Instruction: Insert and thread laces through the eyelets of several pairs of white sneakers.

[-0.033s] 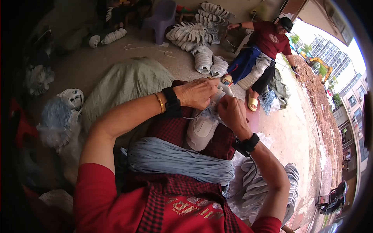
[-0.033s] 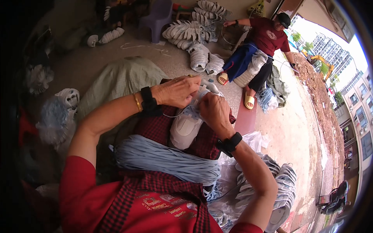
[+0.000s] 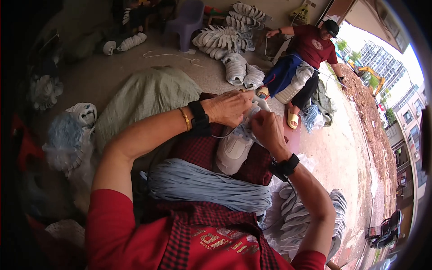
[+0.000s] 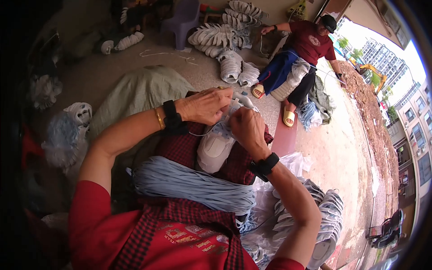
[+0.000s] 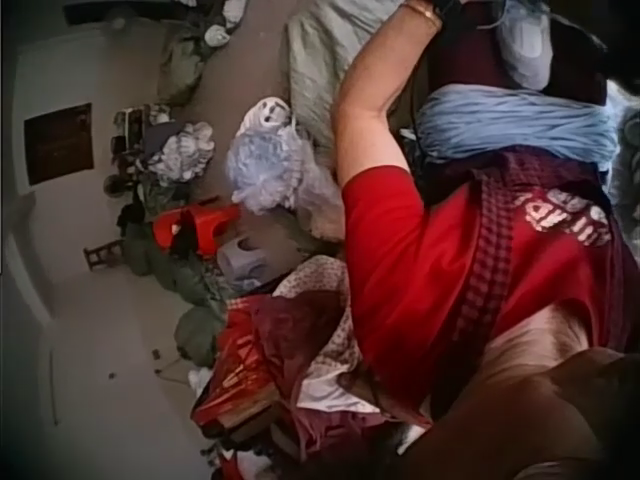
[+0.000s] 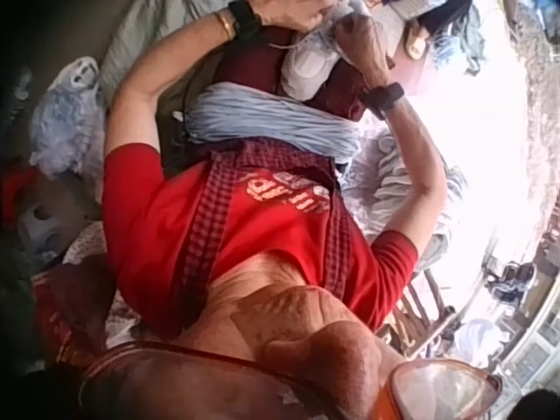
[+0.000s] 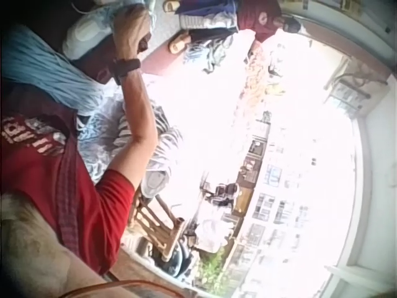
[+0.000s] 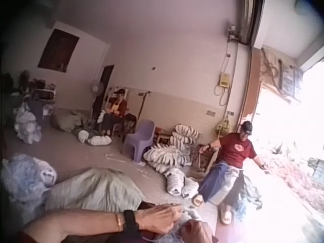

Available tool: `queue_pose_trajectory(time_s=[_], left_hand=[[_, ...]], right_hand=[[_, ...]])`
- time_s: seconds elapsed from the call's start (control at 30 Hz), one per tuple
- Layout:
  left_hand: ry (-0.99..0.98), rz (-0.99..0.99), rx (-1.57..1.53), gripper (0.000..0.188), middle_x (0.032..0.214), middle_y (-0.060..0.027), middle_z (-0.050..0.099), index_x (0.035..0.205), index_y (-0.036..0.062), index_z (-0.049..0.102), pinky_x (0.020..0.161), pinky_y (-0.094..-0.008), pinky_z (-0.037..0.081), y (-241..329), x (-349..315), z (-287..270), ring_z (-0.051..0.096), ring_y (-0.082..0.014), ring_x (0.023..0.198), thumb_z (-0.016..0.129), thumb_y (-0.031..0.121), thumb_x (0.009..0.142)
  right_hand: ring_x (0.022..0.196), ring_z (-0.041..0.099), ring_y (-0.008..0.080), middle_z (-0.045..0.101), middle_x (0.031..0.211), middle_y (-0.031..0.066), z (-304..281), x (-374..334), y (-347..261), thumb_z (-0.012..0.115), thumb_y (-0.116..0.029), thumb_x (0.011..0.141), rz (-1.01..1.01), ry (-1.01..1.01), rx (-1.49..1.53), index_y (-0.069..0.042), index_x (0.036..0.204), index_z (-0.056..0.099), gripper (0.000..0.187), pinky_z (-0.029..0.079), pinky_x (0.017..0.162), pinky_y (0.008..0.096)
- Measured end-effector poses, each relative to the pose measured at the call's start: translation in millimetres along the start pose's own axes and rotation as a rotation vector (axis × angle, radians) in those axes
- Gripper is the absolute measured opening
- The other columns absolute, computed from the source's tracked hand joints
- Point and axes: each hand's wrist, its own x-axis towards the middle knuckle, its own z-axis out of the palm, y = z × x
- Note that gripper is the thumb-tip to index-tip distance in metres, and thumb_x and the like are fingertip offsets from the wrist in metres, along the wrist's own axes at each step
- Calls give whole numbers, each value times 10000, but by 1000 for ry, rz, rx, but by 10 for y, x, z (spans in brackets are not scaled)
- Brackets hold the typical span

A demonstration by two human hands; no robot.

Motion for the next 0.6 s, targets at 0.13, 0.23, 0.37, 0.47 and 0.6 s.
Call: queue_pose_trajectory(time_s=[0.13, 0.23, 0.37, 0.47, 0.6], left_hand=[[-25, -33, -39, 75, 926, -170, 524, 741, -20, 554, 817, -434, 487, -70, -40, -4, 594, -377, 919, 600, -15, 681], [-70, -21, -60, 85, 945, -171, 526, 751, -15, 559, 821, -441, 486, -76, -10, -6, 597, -380, 931, 611, -13, 684], [-73, -53, -38, 98, 979, -180, 526, 770, -9, 563, 836, -451, 481, -27, 52, 35, 595, -388, 945, 626, -6, 695], [-132, -92, -14, 123, 1009, -187, 525, 820, -18, 571, 866, -447, 478, 23, 52, 11, 587, -388, 979, 619, -1, 707], [62, 68, 239, 207, 1106, -189, 512, 921, -63, 568, 943, -437, 454, 41, -92, 7, 545, -369, 1070, 591, 2, 725]], right_hand=[[740, 695, 359, 695, 730, 171, -119, 0, -147, 648, -164, 779, 40, -195, 187, -58, 807, 734, 140, 548, 691, 440], [724, 697, 357, 690, 718, 185, -113, -27, -195, 651, -162, 776, -2, -131, 84, -48, 792, 729, 139, 549, 689, 441], [689, 690, 361, 674, 687, 187, -54, -59, -156, 651, -168, 781, -16, -43, 8, -56, 796, 734, 141, 547, 669, 446], [667, 681, 368, 663, 671, 189, -82, -72, -189, 646, -161, 786, -47, -31, 30, -56, 795, 730, 135, 541, 650, 458], [611, 654, 340, 660, 664, 179, -115, -147, -184, 674, -178, 802, -229, 81, 41, -29, 790, 709, 154, 500, 594, 426]])
